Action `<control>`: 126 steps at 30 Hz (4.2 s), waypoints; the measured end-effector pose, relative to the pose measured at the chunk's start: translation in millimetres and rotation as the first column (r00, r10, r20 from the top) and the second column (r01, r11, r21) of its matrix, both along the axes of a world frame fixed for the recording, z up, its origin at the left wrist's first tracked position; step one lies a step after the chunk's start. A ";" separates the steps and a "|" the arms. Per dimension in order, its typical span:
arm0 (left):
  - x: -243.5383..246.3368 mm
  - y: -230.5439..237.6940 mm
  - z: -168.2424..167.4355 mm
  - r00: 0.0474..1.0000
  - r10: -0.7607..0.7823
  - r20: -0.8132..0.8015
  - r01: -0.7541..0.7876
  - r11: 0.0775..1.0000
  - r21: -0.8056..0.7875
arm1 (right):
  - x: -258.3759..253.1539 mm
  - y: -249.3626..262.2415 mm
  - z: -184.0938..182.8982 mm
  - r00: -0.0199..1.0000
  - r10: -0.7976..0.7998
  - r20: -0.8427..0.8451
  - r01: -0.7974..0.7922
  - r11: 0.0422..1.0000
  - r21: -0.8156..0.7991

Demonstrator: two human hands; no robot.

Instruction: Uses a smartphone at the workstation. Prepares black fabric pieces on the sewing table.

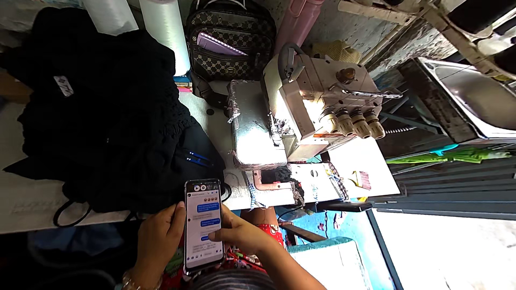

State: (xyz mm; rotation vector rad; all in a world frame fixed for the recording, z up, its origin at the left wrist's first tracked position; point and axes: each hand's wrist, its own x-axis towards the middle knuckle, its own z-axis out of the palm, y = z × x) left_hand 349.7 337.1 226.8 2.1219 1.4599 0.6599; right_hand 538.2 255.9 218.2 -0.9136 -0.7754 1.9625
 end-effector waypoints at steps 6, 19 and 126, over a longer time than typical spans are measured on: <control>0.0 -0.4 -0.8 1.000 -0.002 0.006 0.002 1.000 0.004 | 0.2 -1.2 -2.8 0.998 0.003 -0.057 0.001 0.997 0.072; -0.3 -0.2 -2.5 1.000 0.004 0.000 -0.004 1.000 0.016 | -0.2 -0.9 -4.0 0.997 0.003 -0.073 0.003 0.996 0.084; -0.1 -0.5 -3.5 1.000 -0.001 0.003 0.001 0.999 0.033 | -0.6 -1.8 -3.6 0.999 -0.001 -0.053 0.004 0.998 0.060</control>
